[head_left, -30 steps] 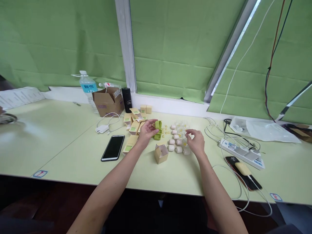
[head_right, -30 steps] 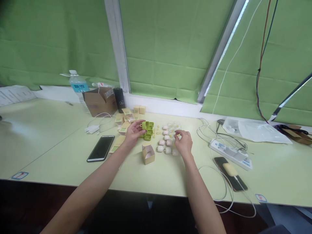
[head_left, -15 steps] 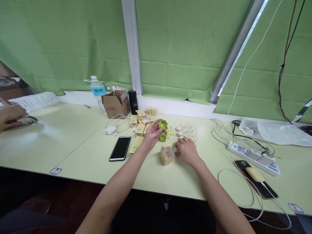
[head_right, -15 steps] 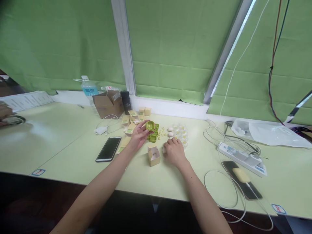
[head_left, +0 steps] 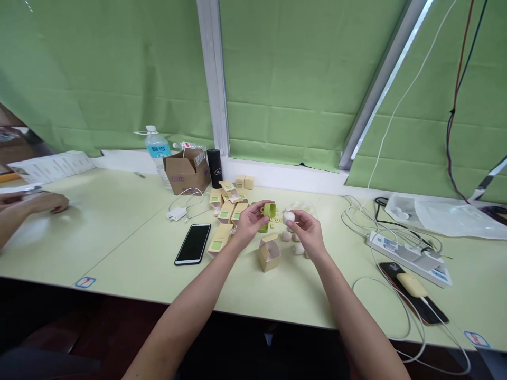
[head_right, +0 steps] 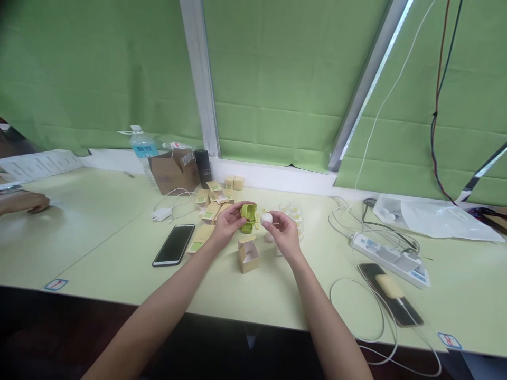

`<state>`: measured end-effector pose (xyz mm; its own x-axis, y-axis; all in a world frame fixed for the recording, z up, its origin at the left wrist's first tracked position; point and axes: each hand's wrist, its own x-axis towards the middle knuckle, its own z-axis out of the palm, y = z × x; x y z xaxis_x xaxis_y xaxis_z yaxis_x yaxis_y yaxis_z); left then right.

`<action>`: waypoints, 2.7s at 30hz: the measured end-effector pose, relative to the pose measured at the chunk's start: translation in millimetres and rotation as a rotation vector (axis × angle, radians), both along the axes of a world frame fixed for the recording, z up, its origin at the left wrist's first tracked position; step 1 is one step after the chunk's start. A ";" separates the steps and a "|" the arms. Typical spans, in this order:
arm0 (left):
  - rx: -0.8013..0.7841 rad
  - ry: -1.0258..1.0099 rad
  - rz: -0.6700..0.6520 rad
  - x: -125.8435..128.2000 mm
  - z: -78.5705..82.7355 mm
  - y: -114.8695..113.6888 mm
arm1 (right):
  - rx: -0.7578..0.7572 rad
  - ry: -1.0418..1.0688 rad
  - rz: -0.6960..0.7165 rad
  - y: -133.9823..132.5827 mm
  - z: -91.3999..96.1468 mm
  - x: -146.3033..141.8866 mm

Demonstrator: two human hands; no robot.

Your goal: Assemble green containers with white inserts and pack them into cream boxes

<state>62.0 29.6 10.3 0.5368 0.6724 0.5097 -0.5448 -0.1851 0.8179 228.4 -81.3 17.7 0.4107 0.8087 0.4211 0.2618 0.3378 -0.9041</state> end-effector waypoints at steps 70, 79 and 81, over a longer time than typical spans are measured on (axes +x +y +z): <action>-0.173 0.093 -0.365 -3.8 1.5 -4.2 | 0.553 -0.964 -0.319 8.1 0.9 -34.3; -0.399 0.003 -0.383 -2.2 6.3 -8.8 | 0.555 -0.978 -0.309 6.5 6.6 -40.6; -0.414 -0.001 -0.383 -1.7 6.5 -9.3 | 0.559 -0.988 -0.326 6.6 7.1 -42.3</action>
